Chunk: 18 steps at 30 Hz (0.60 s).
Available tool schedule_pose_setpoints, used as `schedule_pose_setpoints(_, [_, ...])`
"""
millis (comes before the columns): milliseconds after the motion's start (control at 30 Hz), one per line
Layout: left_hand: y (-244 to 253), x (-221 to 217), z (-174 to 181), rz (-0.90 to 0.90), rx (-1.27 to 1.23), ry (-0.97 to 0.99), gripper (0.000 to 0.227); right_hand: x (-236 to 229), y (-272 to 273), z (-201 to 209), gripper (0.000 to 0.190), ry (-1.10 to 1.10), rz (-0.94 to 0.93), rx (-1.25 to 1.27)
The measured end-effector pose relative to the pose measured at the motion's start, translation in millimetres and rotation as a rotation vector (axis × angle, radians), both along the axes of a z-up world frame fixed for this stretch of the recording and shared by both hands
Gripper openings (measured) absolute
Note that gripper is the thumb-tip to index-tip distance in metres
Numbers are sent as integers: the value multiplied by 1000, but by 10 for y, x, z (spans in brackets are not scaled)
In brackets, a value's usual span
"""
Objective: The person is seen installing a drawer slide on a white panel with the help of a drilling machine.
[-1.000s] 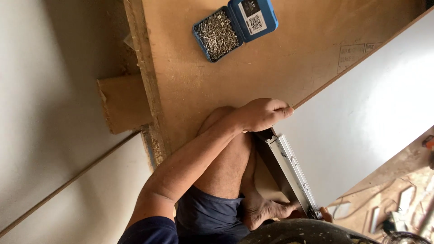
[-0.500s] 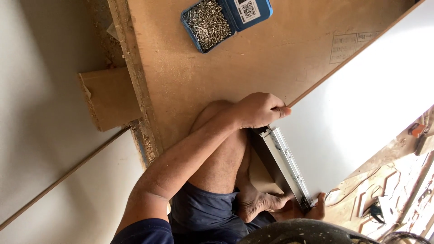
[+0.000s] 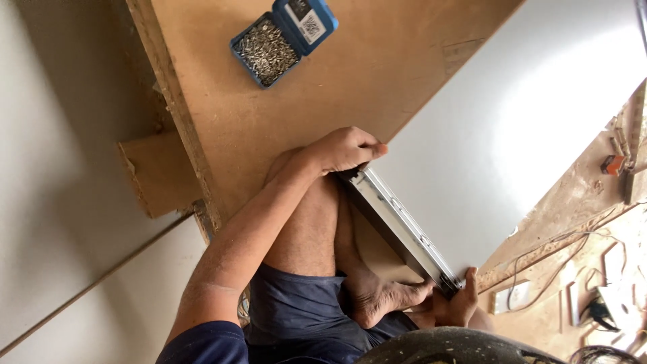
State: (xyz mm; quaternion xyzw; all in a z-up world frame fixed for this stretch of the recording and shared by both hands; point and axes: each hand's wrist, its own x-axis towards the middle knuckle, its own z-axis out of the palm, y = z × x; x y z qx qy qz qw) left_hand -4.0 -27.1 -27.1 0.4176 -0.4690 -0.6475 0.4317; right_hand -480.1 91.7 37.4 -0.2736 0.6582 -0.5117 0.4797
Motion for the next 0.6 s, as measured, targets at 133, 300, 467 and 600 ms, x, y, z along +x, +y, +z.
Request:
schedule_pose_setpoints(133, [-3,-33,-10,9,101,95,42,162,6,54,22,-139,87,-64])
schedule_pose_setpoints(300, [9,-30,26,-2,160,75,45,117,5,-44,23,-73,63,-87])
schedule_pose_setpoints(467, [24,-25,13,-10,157,66,46,194,-35,-3,26,-53,39,-38])
schedule_pose_setpoints(600, [-16,-71,-65,-5,176,128,49,94,-22,-41,26,-41,23,-47])
